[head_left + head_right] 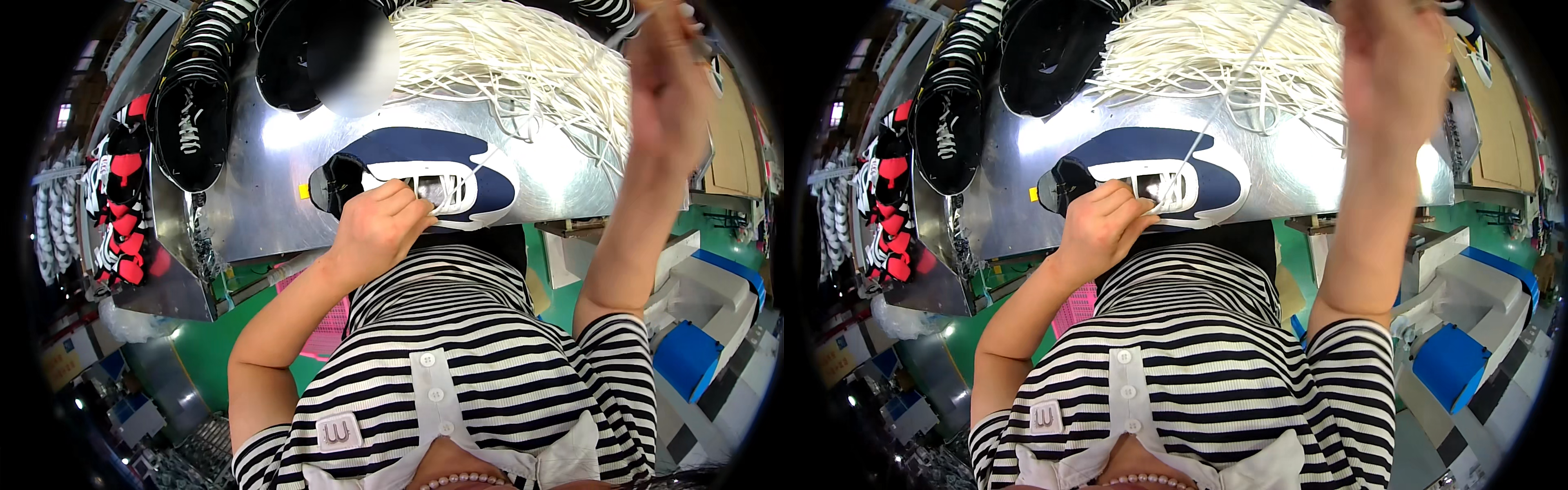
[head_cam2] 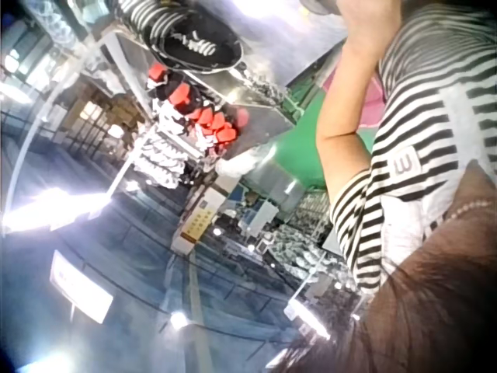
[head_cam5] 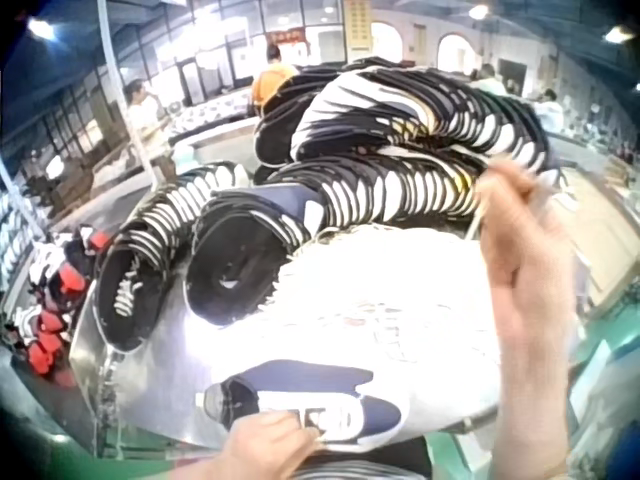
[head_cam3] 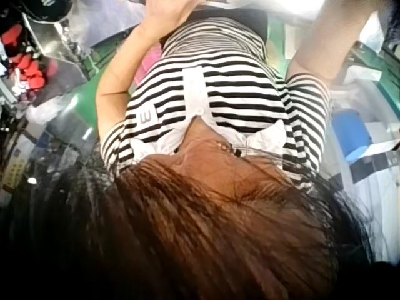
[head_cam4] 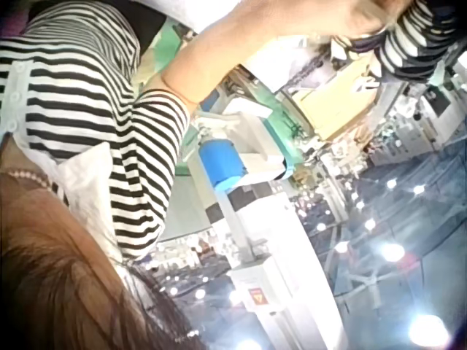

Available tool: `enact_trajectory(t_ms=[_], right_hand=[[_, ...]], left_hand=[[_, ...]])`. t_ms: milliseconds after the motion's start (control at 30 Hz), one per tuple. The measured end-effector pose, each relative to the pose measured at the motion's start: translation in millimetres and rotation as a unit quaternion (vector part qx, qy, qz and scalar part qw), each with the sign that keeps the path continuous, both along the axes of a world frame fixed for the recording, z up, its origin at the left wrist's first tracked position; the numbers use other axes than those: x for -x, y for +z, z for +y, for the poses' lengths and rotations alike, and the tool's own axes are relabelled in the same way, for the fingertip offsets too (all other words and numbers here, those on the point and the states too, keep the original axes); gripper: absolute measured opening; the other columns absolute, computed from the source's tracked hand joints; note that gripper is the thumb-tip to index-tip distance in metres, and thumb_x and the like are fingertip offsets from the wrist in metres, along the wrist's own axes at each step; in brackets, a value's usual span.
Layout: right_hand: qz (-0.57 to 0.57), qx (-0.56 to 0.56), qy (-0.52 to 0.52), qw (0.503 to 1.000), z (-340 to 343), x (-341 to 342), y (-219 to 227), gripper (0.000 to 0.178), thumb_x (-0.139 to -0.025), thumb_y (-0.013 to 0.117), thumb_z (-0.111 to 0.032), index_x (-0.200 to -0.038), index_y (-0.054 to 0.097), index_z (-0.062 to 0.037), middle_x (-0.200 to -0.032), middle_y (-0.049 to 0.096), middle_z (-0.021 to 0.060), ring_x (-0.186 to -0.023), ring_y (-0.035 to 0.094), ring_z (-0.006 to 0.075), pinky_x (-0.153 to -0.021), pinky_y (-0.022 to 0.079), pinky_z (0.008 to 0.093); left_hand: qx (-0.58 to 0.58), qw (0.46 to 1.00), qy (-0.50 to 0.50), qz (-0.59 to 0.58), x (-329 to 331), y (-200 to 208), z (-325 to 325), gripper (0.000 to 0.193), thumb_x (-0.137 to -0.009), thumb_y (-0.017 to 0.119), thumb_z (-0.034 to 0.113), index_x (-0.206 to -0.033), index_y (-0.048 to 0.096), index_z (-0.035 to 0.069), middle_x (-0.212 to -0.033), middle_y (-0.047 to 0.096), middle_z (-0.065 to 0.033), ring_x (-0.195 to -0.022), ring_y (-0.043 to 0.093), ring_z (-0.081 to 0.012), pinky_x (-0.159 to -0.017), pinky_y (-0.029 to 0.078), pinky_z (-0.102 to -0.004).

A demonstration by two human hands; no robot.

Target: The person laces several dark-colored shoe uppers by hand, threading white laces through the eyelets and pulling them tight.

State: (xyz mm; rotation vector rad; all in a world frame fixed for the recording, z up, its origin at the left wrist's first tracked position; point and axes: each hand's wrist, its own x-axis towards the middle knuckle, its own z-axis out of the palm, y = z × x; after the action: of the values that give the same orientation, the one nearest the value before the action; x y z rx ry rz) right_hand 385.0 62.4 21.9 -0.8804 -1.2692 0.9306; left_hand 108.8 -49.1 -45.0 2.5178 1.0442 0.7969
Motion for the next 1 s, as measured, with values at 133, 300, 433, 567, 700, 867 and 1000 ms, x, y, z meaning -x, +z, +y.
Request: enact_trajectory(t_ms=[133, 300, 433, 567, 700, 867, 1000], right_hand=[[0.020, 0.220, 0.149, 0.964, -52.0, 69.1, -74.6, 0.014, -0.088, 0.070, -0.012, -0.098, 0.072, -0.0026, -0.086, 0.068, 0.0001, -0.078, 0.059, 0.0056, -0.076, 0.047, 0.0220], [-0.018, 0.264, 0.221, 0.939, -65.3, 86.7, -89.3, 0.011, -0.086, 0.069, -0.006, -0.095, 0.070, 0.0001, -0.085, 0.068, 0.0014, -0.078, 0.059, 0.0061, -0.073, 0.048, 0.0220], [-0.070, 0.255, 0.211, 0.941, -61.6, 92.0, -87.3, 0.009, -0.084, 0.070, -0.006, -0.092, 0.069, -0.0012, -0.086, 0.066, 0.0033, -0.078, 0.060, 0.0100, -0.072, 0.047, 0.0251], [-0.141, 0.206, 0.177, 0.952, -58.5, 101.5, -91.8, 0.009, -0.084, 0.069, -0.008, -0.090, 0.068, -0.0018, -0.093, 0.063, 0.0080, -0.084, 0.062, 0.0194, -0.076, 0.048, 0.0308], [-0.185, 0.202, 0.180, 0.945, -57.9, 103.1, -89.1, 0.013, -0.087, 0.066, -0.012, -0.096, 0.065, -0.0015, -0.099, 0.065, 0.0108, -0.088, 0.065, 0.0233, -0.078, 0.049, 0.0340], [-0.177, 0.215, 0.173, 0.945, -74.6, 86.3, -77.0, 0.024, -0.094, 0.062, -0.017, -0.108, 0.055, 0.0018, -0.100, 0.066, 0.0199, -0.092, 0.068, 0.0273, -0.079, 0.051, 0.0366], [-0.271, 0.145, 0.193, 0.932, -80.1, 75.8, -66.7, 0.015, -0.092, 0.063, -0.011, -0.100, 0.057, 0.0009, -0.087, 0.068, 0.0172, -0.078, 0.068, 0.0295, -0.069, 0.052, 0.0352]], left_hand=[[0.041, 0.998, 0.045, -0.011, 0.3, 6.0, 0.8, 0.030, -0.076, 0.079, 0.013, -0.098, 0.062, 0.002, -0.078, 0.063, -0.0100, -0.071, 0.062, -0.0278, -0.060, 0.049, -0.0369], [0.265, 0.942, 0.202, -0.025, 9.4, 25.3, -0.7, 0.056, -0.089, 0.070, 0.025, -0.129, 0.042, -0.001, -0.085, 0.070, -0.0178, -0.075, 0.068, -0.0344, -0.066, 0.052, -0.0398], [0.285, 0.920, 0.266, -0.050, 8.9, 6.6, 4.4, 0.061, -0.094, 0.061, 0.039, -0.138, 0.040, 0.003, -0.083, 0.068, -0.0220, -0.085, 0.066, -0.0397, -0.075, 0.051, -0.0459], [0.194, 0.925, 0.327, -0.001, -5.5, -2.5, 7.0, 0.053, -0.086, 0.069, 0.042, -0.127, 0.056, 0.010, -0.078, 0.067, -0.0166, -0.079, 0.063, -0.0342, -0.073, 0.049, -0.0436], [0.160, 0.913, 0.375, 0.020, -10.0, -3.0, 2.9, 0.047, -0.078, 0.078, 0.039, -0.116, 0.066, 0.013, -0.081, 0.068, -0.0116, -0.075, 0.060, -0.0298, -0.071, 0.048, -0.0393], [0.136, 0.917, 0.375, 0.005, -13.7, 3.8, 1.1, 0.046, -0.074, 0.081, 0.034, -0.113, 0.067, 0.014, -0.075, 0.065, -0.0113, -0.071, 0.057, -0.0297, -0.069, 0.047, -0.0390], [0.087, 0.926, 0.369, -0.007, -10.4, -7.1, 0.3, 0.042, -0.075, 0.076, 0.035, -0.111, 0.068, 0.015, -0.060, 0.058, -0.0091, -0.065, 0.055, -0.0280, -0.070, 0.045, -0.0386]])
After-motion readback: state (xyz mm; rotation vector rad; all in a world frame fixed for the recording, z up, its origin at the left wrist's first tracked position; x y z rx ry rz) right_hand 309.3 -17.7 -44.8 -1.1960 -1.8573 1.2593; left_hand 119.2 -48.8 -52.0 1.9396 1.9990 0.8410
